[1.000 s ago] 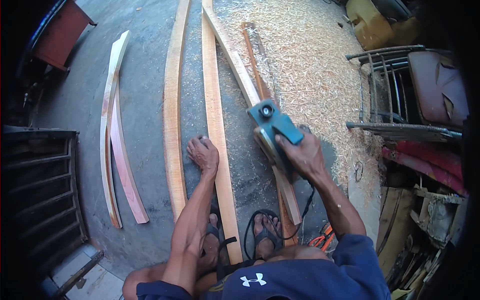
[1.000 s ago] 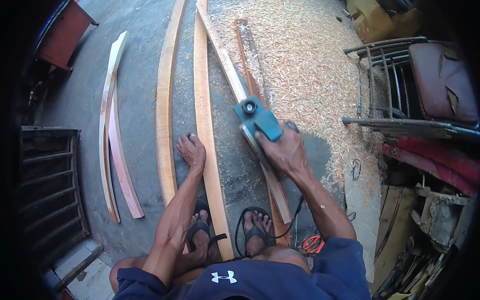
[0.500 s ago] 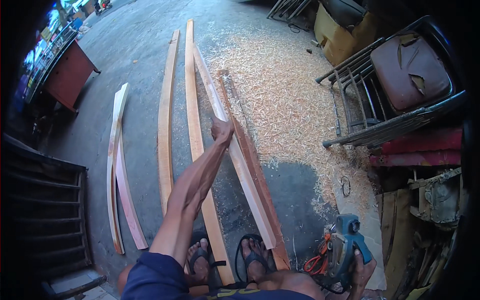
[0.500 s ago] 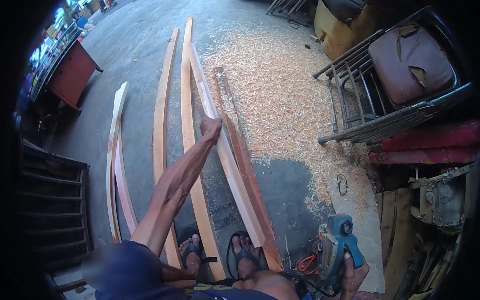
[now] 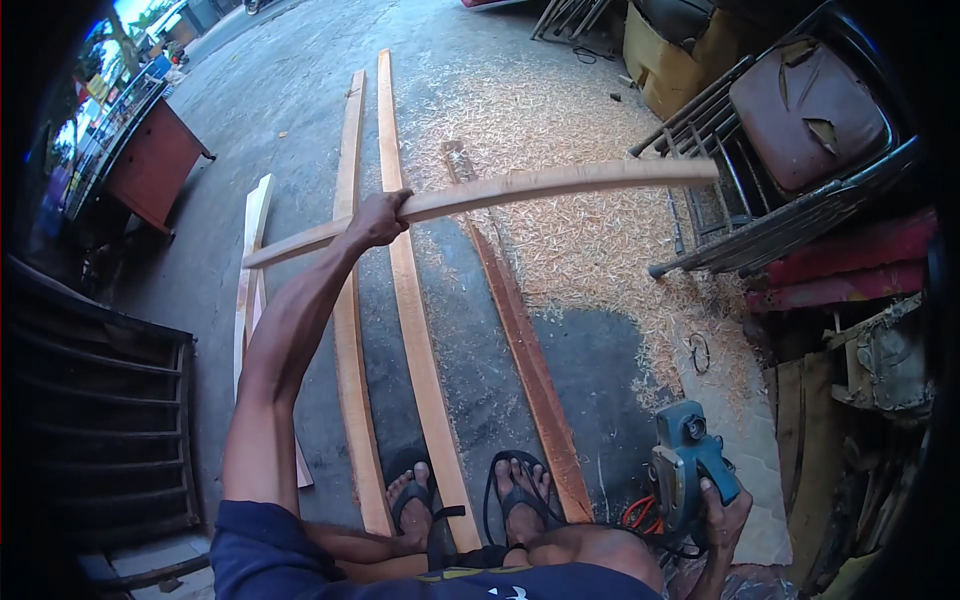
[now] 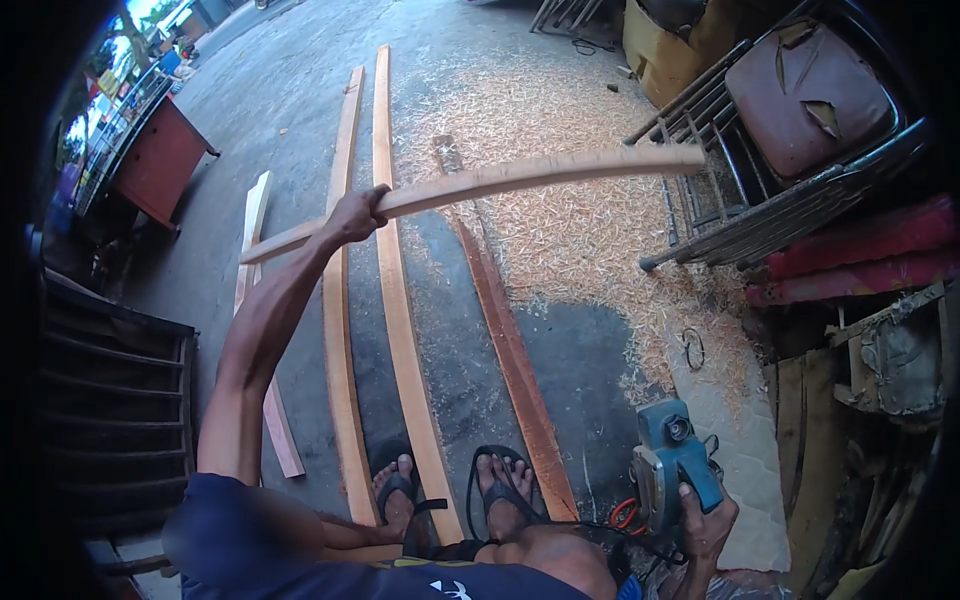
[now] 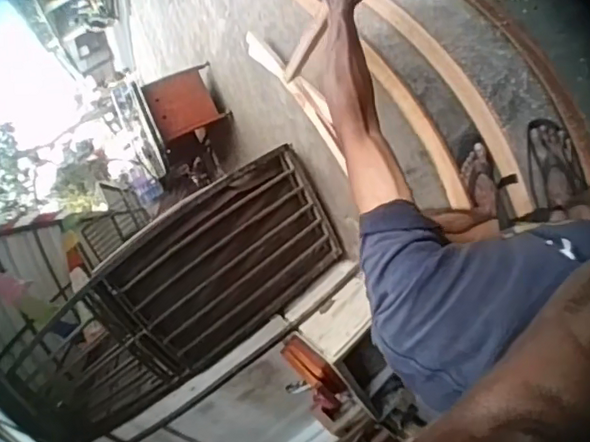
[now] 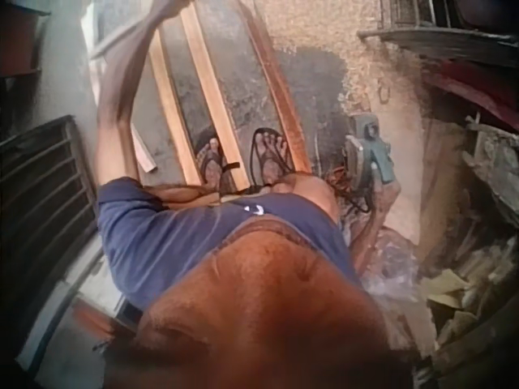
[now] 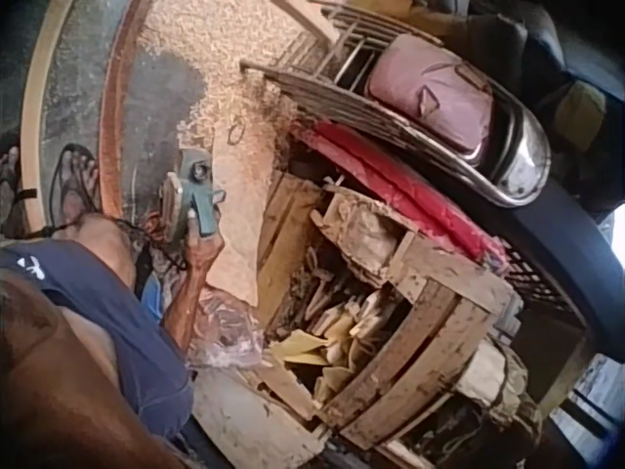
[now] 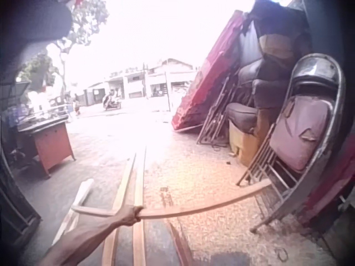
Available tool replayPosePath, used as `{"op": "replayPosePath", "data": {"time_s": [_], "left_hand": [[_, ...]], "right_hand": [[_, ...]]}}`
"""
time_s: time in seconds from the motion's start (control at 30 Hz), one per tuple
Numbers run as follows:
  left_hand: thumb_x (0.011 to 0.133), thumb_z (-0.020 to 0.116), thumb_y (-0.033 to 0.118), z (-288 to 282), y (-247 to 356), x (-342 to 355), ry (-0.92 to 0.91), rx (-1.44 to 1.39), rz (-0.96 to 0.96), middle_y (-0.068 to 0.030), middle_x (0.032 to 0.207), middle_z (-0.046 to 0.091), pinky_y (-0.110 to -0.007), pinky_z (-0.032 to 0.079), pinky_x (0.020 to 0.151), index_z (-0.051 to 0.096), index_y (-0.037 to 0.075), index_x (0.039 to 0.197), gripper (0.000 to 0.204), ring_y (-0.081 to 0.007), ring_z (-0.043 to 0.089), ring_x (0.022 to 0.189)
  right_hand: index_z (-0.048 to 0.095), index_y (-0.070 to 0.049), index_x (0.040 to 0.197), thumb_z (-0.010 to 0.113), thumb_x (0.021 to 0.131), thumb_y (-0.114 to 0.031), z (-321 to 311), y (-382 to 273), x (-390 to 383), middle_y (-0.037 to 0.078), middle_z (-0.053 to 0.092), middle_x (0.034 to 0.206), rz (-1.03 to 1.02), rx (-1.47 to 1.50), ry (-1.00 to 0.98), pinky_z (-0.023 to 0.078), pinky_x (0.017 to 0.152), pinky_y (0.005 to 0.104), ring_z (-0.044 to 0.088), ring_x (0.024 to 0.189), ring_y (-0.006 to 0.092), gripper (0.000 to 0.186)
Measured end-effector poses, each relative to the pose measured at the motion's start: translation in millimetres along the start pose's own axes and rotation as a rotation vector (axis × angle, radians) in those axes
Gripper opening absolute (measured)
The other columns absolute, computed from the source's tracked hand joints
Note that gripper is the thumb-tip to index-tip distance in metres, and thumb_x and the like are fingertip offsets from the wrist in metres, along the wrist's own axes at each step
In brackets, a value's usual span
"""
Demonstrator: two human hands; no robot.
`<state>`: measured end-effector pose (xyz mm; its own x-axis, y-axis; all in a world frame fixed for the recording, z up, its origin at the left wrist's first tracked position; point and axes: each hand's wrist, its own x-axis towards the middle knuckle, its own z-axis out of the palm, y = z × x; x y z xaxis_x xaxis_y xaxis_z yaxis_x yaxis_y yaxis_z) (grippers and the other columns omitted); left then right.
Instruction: The person planes wooden boards using an electric planer, turning and repositioning the boards by hand to plane different sides.
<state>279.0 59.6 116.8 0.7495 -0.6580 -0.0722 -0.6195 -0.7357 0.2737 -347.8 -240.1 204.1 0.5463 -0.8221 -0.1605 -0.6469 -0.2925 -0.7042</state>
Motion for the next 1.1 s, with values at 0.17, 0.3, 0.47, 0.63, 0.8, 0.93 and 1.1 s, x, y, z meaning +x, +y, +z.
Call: {"op": "replayPosePath", "data": {"time_s": [0.17, 0.3, 0.47, 0.63, 0.8, 0.93, 1.1], "left_hand": [[0.073, 0.076, 0.005, 54.0, -9.0, 7.7, -0.067, 0.05, 0.296, -0.0139, 0.094, 0.071, -0.047, 0.051, 0.086, 0.068, 0.01, 0.11, 0.038, -0.0357, 0.068, 0.094], [0.076, 0.069, 0.004, 61.7, -29.8, 43.1, -0.225, 0.201, 0.47, -0.0124, 0.091, 0.071, -0.046, 0.05, 0.088, 0.07, 0.011, 0.101, 0.027, -0.0344, 0.068, 0.093], [0.085, 0.06, 0.006, 108.9, -52.2, 53.2, -0.208, 0.297, 0.162, -0.0115, 0.096, 0.072, -0.044, 0.052, 0.091, 0.074, 0.013, 0.102, 0.024, -0.0312, 0.069, 0.1], [0.088, 0.058, 0.004, 108.6, -88.6, 48.8, -0.145, 0.431, 0.137, -0.0191, 0.124, 0.064, -0.042, 0.052, 0.098, 0.07, 0.014, 0.121, 0.036, -0.0354, 0.06, 0.121], [0.082, 0.07, 0.005, 136.8, -86.9, 26.5, 0.071, 0.242, -0.071, -0.0273, 0.154, 0.038, -0.045, 0.041, 0.115, 0.046, 0.009, 0.148, 0.07, -0.0423, 0.037, 0.144], [0.082, 0.061, 0.002, 141.7, -91.2, 11.2, 0.003, 0.232, -0.103, -0.0276, 0.161, 0.027, -0.044, 0.03, 0.122, 0.025, 0.004, 0.158, 0.084, -0.0433, 0.028, 0.149], [0.082, 0.048, -0.005, 126.6, -98.6, 17.9, -0.054, 0.28, -0.103, -0.0235, 0.162, 0.028, -0.043, 0.032, 0.122, 0.027, 0.005, 0.158, 0.08, -0.0389, 0.031, 0.149]], "right_hand": [[0.068, 0.004, 0.09, 0.073, 0.085, -0.035, -10.0, 0.7, -18.5, 0.003, 0.057, 0.063, 0.02, 0.067, -0.033, 0.04, 0.054, 0.0306, 0.051, 0.056, 0.0117, 0.04], [0.07, 0.006, 0.099, 0.074, 0.083, -0.038, -10.1, -6.3, -20.1, 0.006, 0.062, 0.067, 0.044, 0.007, -0.091, 0.045, 0.059, 0.0314, 0.057, 0.061, 0.0153, 0.046], [0.07, 0.005, 0.095, 0.077, 0.082, -0.033, -0.4, -17.8, -8.4, 0.007, 0.063, 0.067, 0.042, -0.087, -0.174, 0.046, 0.059, 0.0324, 0.057, 0.06, 0.0155, 0.041], [0.069, 0.003, 0.09, 0.081, 0.08, -0.029, 27.5, -31.7, 16.2, 0.012, 0.064, 0.065, -0.021, -0.06, -0.343, 0.048, 0.059, 0.0348, 0.059, 0.058, 0.0179, 0.036], [0.067, 0.002, 0.084, 0.083, 0.079, -0.028, 66.5, -36.2, 45.9, 0.013, 0.06, 0.062, -0.161, -0.253, -0.537, 0.048, 0.056, 0.0369, 0.059, 0.055, 0.0227, 0.033], [0.065, -0.001, 0.082, 0.083, 0.08, -0.026, 92.5, -23.1, 46.2, 0.014, 0.059, 0.062, -0.25, -0.28, -0.6, 0.048, 0.055, 0.0378, 0.059, 0.053, 0.0257, 0.031], [0.066, -0.001, 0.083, 0.081, 0.082, -0.024, 116.5, -42.5, 51.0, 0.014, 0.063, 0.064, -0.218, -0.297, -0.603, 0.05, 0.056, 0.0363, 0.064, 0.056, 0.0228, 0.027]]}}
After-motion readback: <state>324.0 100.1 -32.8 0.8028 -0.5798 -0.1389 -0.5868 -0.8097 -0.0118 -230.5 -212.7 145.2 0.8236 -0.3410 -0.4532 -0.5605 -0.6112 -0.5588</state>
